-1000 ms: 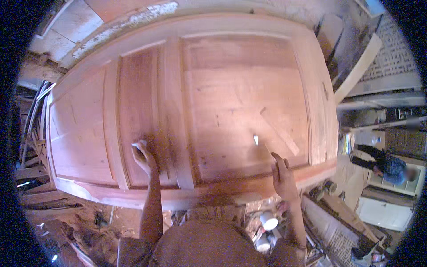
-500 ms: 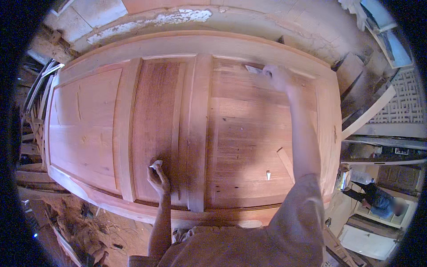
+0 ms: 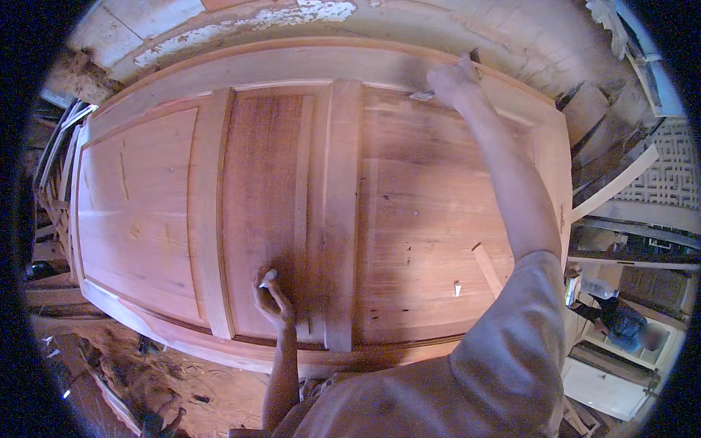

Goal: The person applies adhesive from a bottle onto the surface of a wooden door and then spreads it using a putty knife.

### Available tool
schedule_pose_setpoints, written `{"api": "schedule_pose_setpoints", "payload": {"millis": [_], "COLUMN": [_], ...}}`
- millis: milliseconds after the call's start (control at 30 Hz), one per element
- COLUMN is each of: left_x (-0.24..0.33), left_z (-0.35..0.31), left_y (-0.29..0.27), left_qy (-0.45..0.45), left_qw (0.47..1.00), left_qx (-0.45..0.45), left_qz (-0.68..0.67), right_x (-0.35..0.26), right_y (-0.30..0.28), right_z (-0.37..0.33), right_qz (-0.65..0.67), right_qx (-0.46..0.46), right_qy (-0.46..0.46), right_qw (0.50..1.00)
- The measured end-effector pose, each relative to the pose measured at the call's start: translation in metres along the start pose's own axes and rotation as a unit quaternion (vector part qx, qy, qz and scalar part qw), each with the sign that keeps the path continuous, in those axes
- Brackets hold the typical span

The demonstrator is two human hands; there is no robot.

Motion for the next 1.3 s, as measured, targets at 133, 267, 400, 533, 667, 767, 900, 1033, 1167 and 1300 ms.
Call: {"api": "schedule_pose_setpoints", "payload": {"millis": [133, 267, 400, 533, 667, 767, 900, 1033, 1167, 1300], "left_x": [-0.005, -0.002, -0.005, -0.013, 0.000, -0.003, -0.007, -0.005, -0.010, -0.005], "left_z": [-0.001, -0.001, -0.002, -0.005, 0.000, -0.002, -0.002, -0.002, -0.003, -0.001], "left_y": [0.000, 0.001, -0.001, 0.000, 0.001, 0.000, 0.000, 0.000, 0.002, 0.002], "left_qy": [-0.005, -0.014, -0.019, -0.051, -0.014, -0.014, -0.013, -0.008, -0.028, -0.006], "left_qw": [0.999, 0.999, 0.999, 0.997, 0.999, 0.999, 1.000, 1.000, 0.998, 0.999], "left_qx": [0.000, -0.011, -0.006, -0.003, 0.000, -0.005, -0.015, -0.011, -0.005, -0.009], "left_qz": [-0.032, -0.031, -0.037, -0.050, -0.032, -0.030, -0.022, -0.025, -0.047, -0.047], "right_x": [-0.005, -0.013, -0.021, -0.020, -0.024, -0.032, -0.037, -0.039, -0.044, -0.049], "right_y": [-0.006, -0.016, -0.018, -0.016, -0.018, -0.027, -0.029, -0.032, -0.029, -0.032], "right_z": [0.003, -0.001, 0.002, 0.008, 0.012, 0.009, 0.009, 0.013, 0.019, 0.019], "right_qz": [0.016, -0.004, -0.025, -0.022, -0.016, -0.025, -0.058, -0.066, -0.063, -0.072], "right_qx": [0.050, 0.024, 0.000, -0.002, 0.032, 0.026, 0.006, 0.031, 0.027, 0.029], "right_qy": [-0.010, -0.004, -0.008, -0.003, -0.019, -0.026, -0.036, -0.040, -0.055, -0.064], "right_qw": [0.999, 1.000, 1.000, 1.000, 0.999, 0.999, 0.998, 0.997, 0.996, 0.995]}}
Point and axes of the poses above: each hand's wrist, its own z-axis towards the middle knuckle, its own y-axis out of the palm, x = y × z, the point moved 9 cm from there along z, towards the middle knuckle, and after that the axes turned 4 degrees about -x, right-handed, at the moved point
